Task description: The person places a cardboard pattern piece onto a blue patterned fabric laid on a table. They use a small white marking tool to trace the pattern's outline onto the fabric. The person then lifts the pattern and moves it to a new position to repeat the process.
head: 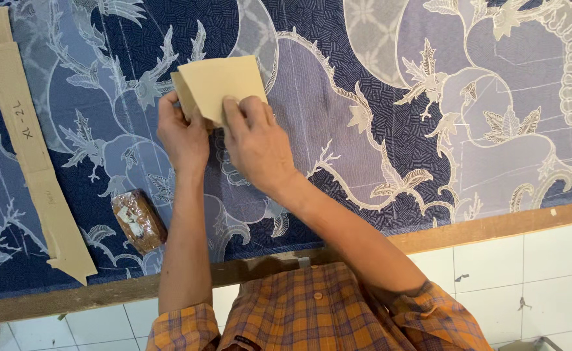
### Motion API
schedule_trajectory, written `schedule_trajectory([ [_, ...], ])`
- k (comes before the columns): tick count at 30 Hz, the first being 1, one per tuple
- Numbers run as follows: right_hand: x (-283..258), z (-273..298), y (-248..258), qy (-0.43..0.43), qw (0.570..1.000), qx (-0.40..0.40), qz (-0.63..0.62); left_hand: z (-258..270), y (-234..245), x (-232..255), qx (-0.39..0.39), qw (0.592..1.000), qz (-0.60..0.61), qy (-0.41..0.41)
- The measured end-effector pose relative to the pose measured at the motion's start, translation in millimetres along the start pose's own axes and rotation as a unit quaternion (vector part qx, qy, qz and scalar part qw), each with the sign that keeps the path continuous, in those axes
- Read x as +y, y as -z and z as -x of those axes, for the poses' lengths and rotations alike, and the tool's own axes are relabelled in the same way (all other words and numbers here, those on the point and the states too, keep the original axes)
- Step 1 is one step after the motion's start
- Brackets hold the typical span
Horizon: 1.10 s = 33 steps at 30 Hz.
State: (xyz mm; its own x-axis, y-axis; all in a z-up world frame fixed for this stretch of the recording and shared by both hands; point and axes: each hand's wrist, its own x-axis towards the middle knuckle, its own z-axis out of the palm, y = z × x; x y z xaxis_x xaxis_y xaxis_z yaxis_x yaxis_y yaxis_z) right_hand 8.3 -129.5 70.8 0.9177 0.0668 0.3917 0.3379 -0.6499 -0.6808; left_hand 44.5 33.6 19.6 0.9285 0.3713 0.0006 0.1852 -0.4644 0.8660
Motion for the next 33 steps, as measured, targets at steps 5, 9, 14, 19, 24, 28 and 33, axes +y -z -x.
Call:
schedule_trajectory([
  [5, 20, 0, 1, -0.023, 0.998, 0.031, -0.046, -8, -5, -5, -0.01, 0.99, -0.126, -0.06],
  [9, 23, -2, 23, -0.044, 0.996, 0.046, -0.063, -8, -9, 7, -0.03, 0.986, -0.073, -0.144],
  [14, 43, -7, 76, -0.062, 0.992, 0.076, -0.082, 8, -22, 26, -0.13, 0.983, 0.112, -0.057],
  [19, 134, 3, 184, -0.072, 0.992, 0.104, -0.01, 45, -124, 86, -0.221, 0.952, 0.209, -0.027],
  [24, 230, 24, 280, -0.027, 0.972, 0.179, 0.152, 112, -307, 180, -0.293, 0.926, 0.237, 0.023],
  [28, 298, 30, 341, -0.015, 0.963, 0.198, 0.181, 150, -421, 229, -0.264, 0.946, 0.186, 0.039],
  [33, 368, 31, 366, -0.041, 0.963, 0.184, 0.191, 153, -500, 235, -0.246, 0.953, 0.149, -0.099],
])
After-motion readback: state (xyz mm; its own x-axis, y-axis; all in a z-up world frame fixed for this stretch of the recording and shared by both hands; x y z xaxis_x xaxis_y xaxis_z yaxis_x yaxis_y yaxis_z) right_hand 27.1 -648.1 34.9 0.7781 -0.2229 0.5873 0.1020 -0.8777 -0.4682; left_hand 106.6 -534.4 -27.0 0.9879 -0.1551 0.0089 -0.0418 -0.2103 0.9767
